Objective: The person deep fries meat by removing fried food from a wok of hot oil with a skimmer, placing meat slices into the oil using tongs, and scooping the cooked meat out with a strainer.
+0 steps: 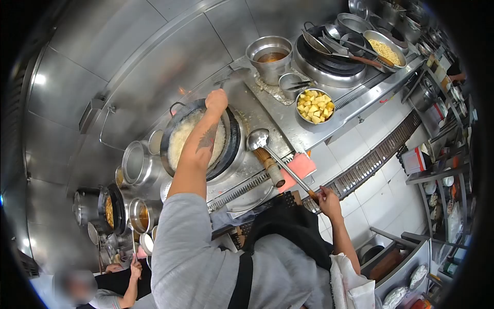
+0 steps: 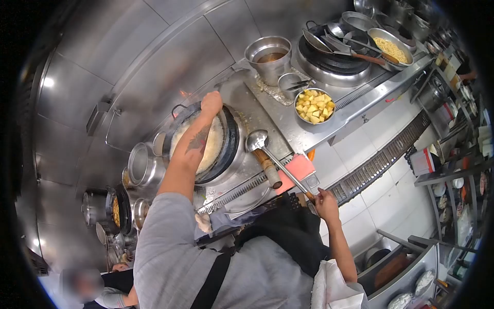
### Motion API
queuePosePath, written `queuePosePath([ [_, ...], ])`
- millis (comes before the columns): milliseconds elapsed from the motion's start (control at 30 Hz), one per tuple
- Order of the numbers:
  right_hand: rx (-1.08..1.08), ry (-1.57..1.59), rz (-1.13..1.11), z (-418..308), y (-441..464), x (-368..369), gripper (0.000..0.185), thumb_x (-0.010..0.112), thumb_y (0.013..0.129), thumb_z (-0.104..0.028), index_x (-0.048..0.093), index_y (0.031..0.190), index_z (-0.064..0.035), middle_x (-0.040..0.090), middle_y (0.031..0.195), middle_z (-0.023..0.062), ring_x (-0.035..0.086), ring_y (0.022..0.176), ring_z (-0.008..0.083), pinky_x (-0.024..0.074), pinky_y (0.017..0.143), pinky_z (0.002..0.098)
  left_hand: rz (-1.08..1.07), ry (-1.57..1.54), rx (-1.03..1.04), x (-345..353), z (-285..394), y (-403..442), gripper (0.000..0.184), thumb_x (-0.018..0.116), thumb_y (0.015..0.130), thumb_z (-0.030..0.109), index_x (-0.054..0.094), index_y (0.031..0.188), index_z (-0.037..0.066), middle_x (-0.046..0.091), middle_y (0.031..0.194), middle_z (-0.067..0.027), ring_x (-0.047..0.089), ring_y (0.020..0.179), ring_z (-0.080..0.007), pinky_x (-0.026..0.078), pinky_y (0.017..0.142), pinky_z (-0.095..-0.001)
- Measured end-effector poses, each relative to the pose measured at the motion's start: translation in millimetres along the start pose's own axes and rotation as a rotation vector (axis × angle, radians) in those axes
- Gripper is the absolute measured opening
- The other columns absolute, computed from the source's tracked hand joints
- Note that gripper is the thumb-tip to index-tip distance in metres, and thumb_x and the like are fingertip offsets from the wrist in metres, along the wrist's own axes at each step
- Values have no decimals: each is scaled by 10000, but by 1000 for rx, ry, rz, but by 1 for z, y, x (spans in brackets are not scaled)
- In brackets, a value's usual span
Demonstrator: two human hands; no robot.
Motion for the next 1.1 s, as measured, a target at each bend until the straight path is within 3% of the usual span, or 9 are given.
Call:
queuePosePath([
  [200,-35,25,45,-14,8,-24,324,600,838,-109,611,1136,19,634,904,184,625,842,329,499,773,400,-49,-414,-262,-86,11,2,238,522,858,145,673,966,-4,654,929,-278,656,898,-389,517,815,-427],
  [267,-39,15,28,-11,2,-25,352,607,835,-113,595,1164,13,635,916,181,627,850,328,500,777,399,342,-805,-204,-71,47,-17,188,507,868,107,654,870,-10,641,675,-179,602,537,-334,508,532,-386],
  [333,-66,-7,32,-11,-6,-27,375,613,831,-118,583,1183,7,635,924,178,627,856,325,499,781,399,-207,-1990,-737,-34,125,-42,225,385,918,64,533,1074,132,525,695,-55,421,433,-106,299,324,-265],
  [467,-143,-45,32,-22,-33,-42,438,616,813,-112,546,1230,1,636,908,177,617,886,334,486,816,409,-561,-2599,-1011,13,246,-25,173,351,977,202,449,1095,122,497,715,-79,348,405,-104,255,317,-253],
  [667,-118,-23,-10,-9,-74,-70,428,616,818,-111,548,1219,21,647,918,187,632,875,342,493,805,398,-853,-2212,-888,-67,254,-82,552,448,942,527,387,1222,54,601,914,-199,568,570,-220,493,508,-321],
  [767,-99,14,-41,4,-80,-67,404,627,833,-134,564,1201,21,657,899,184,645,846,322,503,783,385,-991,-2435,-215,-81,248,-174,608,380,965,535,485,1214,-9,638,948,-155,629,664,-207,526,603,-275],
  [900,-94,119,-142,16,-66,-34,354,610,880,-175,585,1196,-17,679,874,151,666,792,241,518,719,342,-1245,-1511,285,-45,212,-414,370,454,963,347,654,865,52,644,745,-82,608,660,-120,458,542,-238],
  [1000,-187,92,-260,-43,-63,-19,338,622,873,-176,601,1181,-36,681,855,143,667,749,241,520,706,338,-883,-439,193,-6,121,-531,479,624,819,469,691,903,2,669,927,-221,641,892,-387,511,801,-459],
  [1100,-340,75,-367,-81,-63,0,338,614,865,-193,613,1164,-36,674,878,173,661,766,304,523,725,378,-1028,-581,33,-8,63,-570,492,640,820,446,651,1035,3,657,900,-234,636,908,-367,500,780,-435],
])
Point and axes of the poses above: each hand's wrist, its own y-axis towards the middle knuckle, its own x-axis out of the palm, z = x × y, the point moved 6 cm from there along y, towards the middle knuckle
